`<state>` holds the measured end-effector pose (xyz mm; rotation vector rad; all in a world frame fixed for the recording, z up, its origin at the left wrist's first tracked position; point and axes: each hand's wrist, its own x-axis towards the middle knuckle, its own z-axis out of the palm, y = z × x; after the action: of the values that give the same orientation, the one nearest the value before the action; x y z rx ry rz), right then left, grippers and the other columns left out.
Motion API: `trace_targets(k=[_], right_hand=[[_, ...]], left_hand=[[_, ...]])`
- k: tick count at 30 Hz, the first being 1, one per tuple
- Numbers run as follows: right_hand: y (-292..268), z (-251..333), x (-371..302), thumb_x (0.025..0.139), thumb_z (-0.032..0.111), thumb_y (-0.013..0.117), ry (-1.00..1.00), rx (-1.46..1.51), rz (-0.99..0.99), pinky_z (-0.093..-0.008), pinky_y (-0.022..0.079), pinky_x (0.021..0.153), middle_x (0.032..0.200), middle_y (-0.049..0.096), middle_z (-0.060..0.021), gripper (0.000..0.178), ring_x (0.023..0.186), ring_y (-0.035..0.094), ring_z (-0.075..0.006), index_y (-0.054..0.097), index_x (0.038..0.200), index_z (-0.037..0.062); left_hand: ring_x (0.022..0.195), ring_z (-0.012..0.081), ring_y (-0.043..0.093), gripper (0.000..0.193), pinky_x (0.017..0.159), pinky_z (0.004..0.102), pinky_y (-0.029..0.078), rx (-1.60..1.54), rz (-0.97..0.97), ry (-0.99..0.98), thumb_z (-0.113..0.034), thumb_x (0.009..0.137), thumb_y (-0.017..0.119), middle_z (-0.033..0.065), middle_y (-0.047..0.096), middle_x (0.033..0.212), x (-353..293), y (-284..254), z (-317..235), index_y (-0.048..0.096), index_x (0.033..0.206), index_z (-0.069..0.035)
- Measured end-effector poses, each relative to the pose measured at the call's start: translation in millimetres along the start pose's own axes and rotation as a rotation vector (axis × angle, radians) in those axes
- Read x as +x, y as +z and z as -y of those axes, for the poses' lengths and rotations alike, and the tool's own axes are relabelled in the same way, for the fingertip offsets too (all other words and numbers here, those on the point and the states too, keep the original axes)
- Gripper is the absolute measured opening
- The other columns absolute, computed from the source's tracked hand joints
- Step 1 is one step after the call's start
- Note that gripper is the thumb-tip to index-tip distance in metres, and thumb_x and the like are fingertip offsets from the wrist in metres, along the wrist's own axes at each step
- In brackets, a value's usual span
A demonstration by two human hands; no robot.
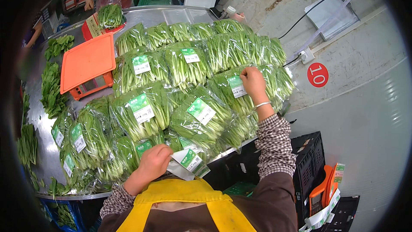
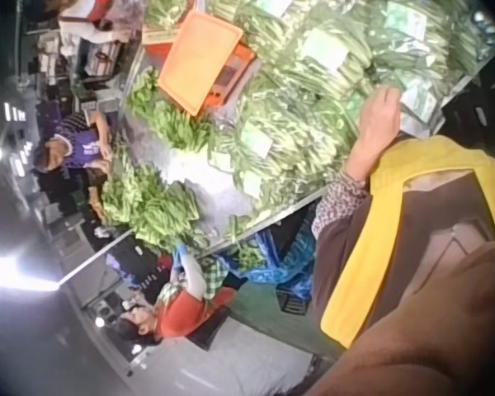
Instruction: The person applies printed labels to pre-packaged bundles of green leafy vegetables on a metal table. They tear labels from a roll, place them on the plastic-wrapped bundles, and then move the labeled bundles into a green crate.
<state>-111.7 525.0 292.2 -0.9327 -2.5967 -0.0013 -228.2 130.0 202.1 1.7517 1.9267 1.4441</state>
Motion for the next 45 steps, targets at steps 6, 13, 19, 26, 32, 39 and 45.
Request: trace_targets(k=[6,13,19,26,32,39,45], right_hand=[[-3.5,0.5,-4.4,0.077,0.011,0.065,-0.044,0.107,0.098,-0.0362,0.046,0.064,0.081,0.060,-0.0102,0.010,0.073,0.058,-0.0272,0.060,0.081,0.0045],[1.8,-37.7,-14.8,0.081,0.004,0.062,0.037,0.716,0.190,-0.0242,0.045,0.065,0.093,0.062,-0.0038,0.006,0.072,0.053,-0.0090,0.057,0.084,0.0021],[-20.3,-45.7,-22.1,0.088,0.006,0.058,0.129,0.979,0.216,-0.0199,0.041,0.073,0.103,0.058,-0.0021,0.003,0.081,0.050,-0.0055,0.056,0.087,0.0037],[-25.4,-49.8,-30.2,0.088,0.005,0.058,0.110,0.995,0.182,-0.0206,0.042,0.073,0.101,0.058,-0.0028,0.003,0.081,0.050,-0.0059,0.055,0.087,0.0024],[-22.3,-52.6,-29.1,0.087,0.004,0.058,0.108,0.967,0.167,-0.0211,0.043,0.071,0.099,0.059,-0.0029,0.004,0.079,0.051,-0.0063,0.056,0.088,0.0015],[-17.4,-51.6,-24.7,0.087,0.004,0.058,0.124,0.968,0.173,-0.0209,0.043,0.069,0.097,0.060,-0.0030,0.004,0.077,0.051,-0.0061,0.056,0.088,0.0011],[-14.5,-51.1,-22.1,0.088,0.006,0.057,0.180,0.957,0.211,-0.0199,0.041,0.071,0.099,0.058,-0.0022,0.004,0.079,0.050,-0.0053,0.055,0.089,0.0022]], left_hand=[[0.079,0.0262,0.058,0.014,0.062,0.0355,0.047,-0.006,-0.011,0.104,-0.002,0.068,0.066,0.0072,0.056,0.083,35.2,11.7,-11.9,0.060,0.081,-0.005],[0.098,0.0298,0.057,0.009,0.077,0.0383,0.048,0.053,0.006,0.229,-0.004,0.072,0.064,0.0117,0.053,0.118,113.4,49.3,-14.6,0.058,0.079,-0.002],[0.092,0.0346,0.057,0.011,0.074,0.0402,0.047,-0.232,0.183,-0.056,-0.001,0.079,0.053,0.0150,0.055,0.111,144.9,87.6,2.1,0.052,0.090,-0.003],[0.066,0.0257,0.052,0.017,0.059,0.0334,0.042,-0.212,0.107,-0.167,0.001,0.071,0.059,0.0098,0.050,0.078,160.0,108.4,18.7,0.049,0.084,-0.005],[0.074,0.0220,0.057,0.021,0.068,0.0292,0.046,-0.342,-0.091,-0.240,0.004,0.075,0.059,0.0105,0.056,0.085,168.6,120.1,29.7,0.043,0.085,-0.004],[0.076,0.0299,0.062,0.028,0.064,0.0333,0.047,-0.396,-0.065,-0.324,-0.006,0.074,0.065,0.0118,0.061,0.090,169.6,119.9,32.5,0.047,0.095,-0.006],[0.067,0.0214,0.055,0.026,0.062,0.0295,0.043,-0.219,-0.033,-0.219,-0.009,0.066,0.076,0.0083,0.055,0.076,176.3,116.5,27.5,0.053,0.078,-0.003]])
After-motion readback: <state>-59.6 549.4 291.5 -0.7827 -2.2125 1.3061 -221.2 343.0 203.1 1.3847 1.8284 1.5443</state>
